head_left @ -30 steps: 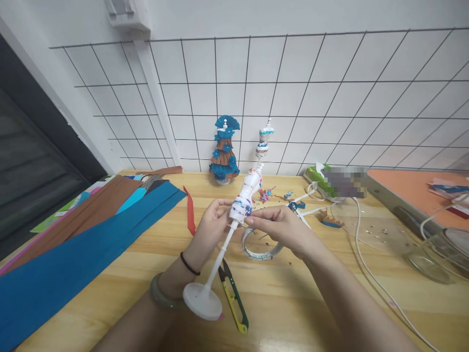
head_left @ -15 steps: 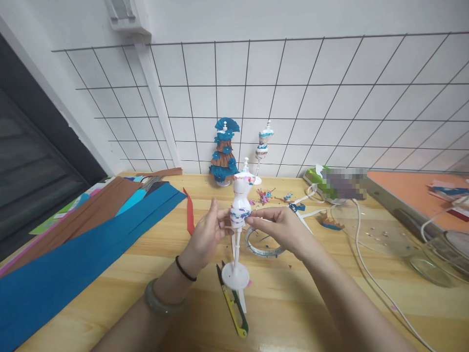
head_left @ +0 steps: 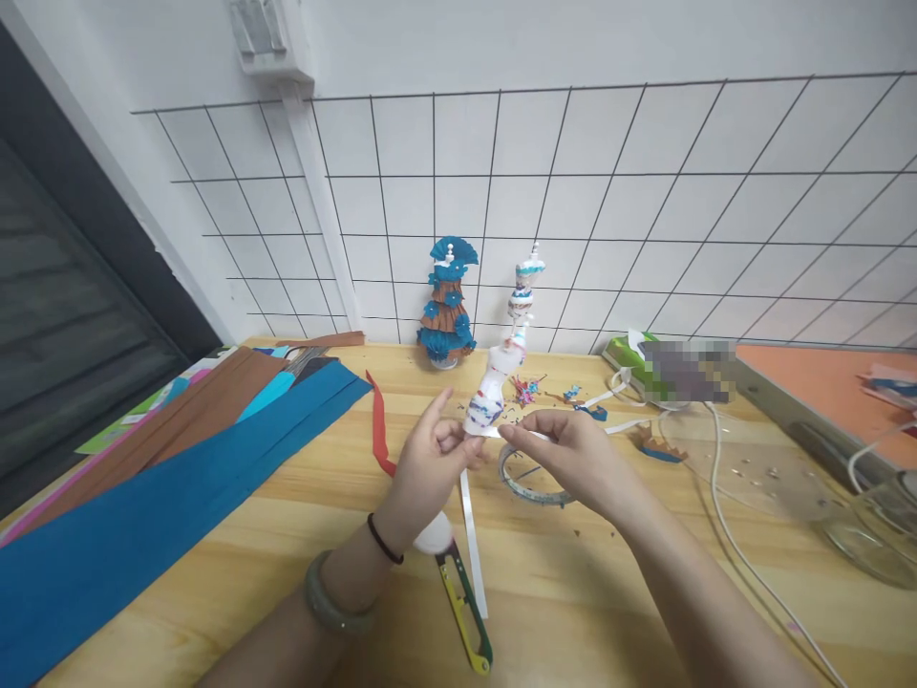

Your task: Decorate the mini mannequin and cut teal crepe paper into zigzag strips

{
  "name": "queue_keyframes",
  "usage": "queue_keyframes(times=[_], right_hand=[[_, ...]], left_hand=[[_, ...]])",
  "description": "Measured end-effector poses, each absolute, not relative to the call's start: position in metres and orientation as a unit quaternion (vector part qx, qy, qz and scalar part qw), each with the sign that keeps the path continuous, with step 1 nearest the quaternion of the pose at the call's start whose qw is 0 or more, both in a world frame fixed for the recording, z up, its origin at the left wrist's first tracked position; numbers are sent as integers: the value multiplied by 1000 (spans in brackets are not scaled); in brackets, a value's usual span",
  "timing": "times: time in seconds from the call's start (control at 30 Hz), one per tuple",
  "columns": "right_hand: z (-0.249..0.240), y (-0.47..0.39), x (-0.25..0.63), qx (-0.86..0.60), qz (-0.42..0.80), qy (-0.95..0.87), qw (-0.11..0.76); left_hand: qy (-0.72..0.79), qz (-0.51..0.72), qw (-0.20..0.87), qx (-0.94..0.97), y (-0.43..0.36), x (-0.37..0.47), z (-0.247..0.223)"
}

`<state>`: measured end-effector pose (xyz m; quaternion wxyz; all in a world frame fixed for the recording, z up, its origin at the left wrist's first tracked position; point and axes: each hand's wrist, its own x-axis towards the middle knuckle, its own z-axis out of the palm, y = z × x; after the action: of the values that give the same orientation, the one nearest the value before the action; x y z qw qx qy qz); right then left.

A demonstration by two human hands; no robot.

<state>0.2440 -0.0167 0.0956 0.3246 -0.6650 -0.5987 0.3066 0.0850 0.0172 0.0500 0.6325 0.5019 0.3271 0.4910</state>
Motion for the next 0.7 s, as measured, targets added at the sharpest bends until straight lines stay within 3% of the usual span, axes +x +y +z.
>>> queue_keyframes(times=[0.43,0.7], right_hand=[[103,-31,228,-640,271,-633,341],[101,-24,233,-659,272,-619,330]], left_hand=[[346,481,582,557,19,79,54],[295,454,651,532,19,76,59]])
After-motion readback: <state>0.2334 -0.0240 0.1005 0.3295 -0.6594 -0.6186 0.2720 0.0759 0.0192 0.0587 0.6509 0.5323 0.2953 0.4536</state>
